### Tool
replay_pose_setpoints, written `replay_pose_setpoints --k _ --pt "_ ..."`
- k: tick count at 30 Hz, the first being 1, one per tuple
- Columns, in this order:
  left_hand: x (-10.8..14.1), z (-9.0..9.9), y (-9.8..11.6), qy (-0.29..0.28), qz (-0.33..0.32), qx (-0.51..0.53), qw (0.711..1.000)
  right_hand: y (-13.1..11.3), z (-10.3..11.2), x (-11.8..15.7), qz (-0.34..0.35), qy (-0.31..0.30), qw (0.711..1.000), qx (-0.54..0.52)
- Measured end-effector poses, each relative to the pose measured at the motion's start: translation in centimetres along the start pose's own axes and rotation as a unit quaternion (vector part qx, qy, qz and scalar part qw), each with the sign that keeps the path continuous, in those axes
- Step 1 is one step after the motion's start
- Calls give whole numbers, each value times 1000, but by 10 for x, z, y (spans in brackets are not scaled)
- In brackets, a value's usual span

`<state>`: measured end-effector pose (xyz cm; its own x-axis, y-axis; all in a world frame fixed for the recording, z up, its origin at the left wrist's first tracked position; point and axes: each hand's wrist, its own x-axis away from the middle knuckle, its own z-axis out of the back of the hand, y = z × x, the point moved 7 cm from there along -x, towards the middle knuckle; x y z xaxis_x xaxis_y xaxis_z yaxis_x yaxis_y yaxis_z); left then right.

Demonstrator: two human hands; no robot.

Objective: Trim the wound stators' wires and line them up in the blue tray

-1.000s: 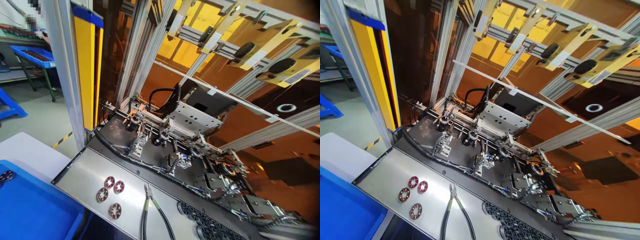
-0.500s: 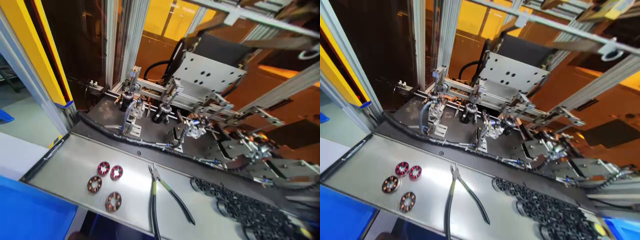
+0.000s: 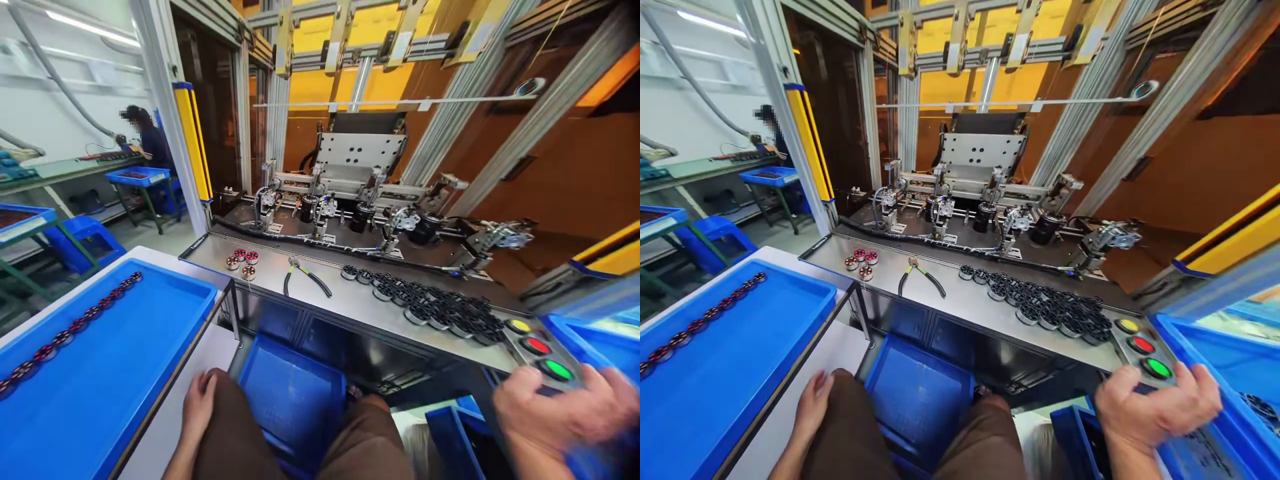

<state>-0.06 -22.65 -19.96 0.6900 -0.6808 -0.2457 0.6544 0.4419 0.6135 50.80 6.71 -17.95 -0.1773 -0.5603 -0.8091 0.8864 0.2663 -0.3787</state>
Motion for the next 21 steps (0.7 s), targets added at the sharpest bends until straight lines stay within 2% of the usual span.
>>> replay_pose_setpoints --k 1,3,6,8,10,12,15,18,21 --pt "-22 -3 6 19 1 5 1000 4 -2 0 10 61 998 -8" --pt "-74 0 24 60 -4 16 998 10 -7 0 18 132 991 -19" --pt "-152 19 54 90 -15 21 996 13 -12 -1 20 138 990 -30" --pt "-193 28 71 67 -16 19 997 11 -10 -1 22 146 988 -35" --pt "-221 30 81 34 -7 16 999 6 -9 -2 21 153 987 -37" --pt "-235 27 85 10 7 12 1000 2 -9 -3 18 156 987 -36" --pt "-244 18 84 2 25 9 1000 -3 -12 -6 15 154 988 -32" --pt "-245 12 84 17 29 23 999 -8 -12 -9 21 153 988 -26" --pt "-242 13 86 50 18 59 997 -13 -11 -11 25 161 986 -22"
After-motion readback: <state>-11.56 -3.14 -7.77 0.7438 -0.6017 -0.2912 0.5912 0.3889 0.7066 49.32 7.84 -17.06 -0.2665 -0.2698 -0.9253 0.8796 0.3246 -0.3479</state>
